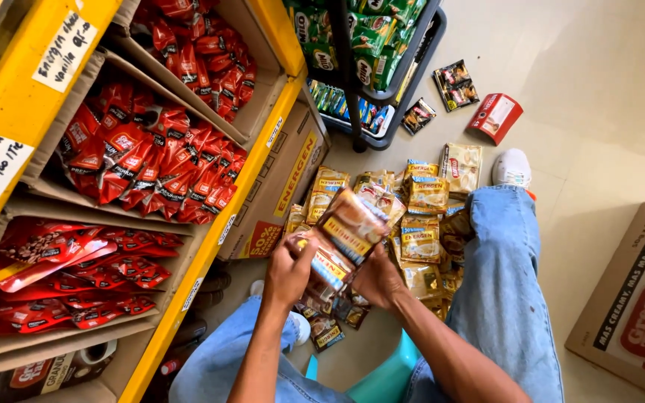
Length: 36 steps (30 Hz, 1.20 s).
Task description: The person sorts various beverage and snack packets from a pile on the floor and places them onto the correct shelves in a grocery store.
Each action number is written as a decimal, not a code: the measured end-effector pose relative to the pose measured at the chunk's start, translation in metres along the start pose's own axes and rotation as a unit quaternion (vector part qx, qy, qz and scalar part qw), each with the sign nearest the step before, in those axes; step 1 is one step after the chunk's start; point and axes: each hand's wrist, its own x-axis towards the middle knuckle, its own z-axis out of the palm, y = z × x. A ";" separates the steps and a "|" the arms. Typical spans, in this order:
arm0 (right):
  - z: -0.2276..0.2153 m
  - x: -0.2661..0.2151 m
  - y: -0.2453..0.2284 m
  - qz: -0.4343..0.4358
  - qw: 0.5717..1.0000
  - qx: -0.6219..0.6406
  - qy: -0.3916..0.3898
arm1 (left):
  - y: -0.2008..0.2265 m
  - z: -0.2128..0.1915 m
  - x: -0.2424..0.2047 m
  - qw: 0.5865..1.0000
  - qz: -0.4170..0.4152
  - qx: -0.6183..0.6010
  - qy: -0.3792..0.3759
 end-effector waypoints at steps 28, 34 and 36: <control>0.121 -0.046 -0.058 -0.048 0.886 -0.452 0.093 | 0.038 -0.023 -0.045 0.884 -0.014 -0.466 -0.043; 0.151 -0.050 -0.045 -0.041 0.936 -0.345 0.048 | 0.082 -0.058 -0.041 0.865 0.034 -0.499 -0.040; 0.160 -0.047 -0.042 -0.100 0.917 -0.386 0.023 | 0.100 -0.069 -0.045 0.861 0.048 -0.504 -0.037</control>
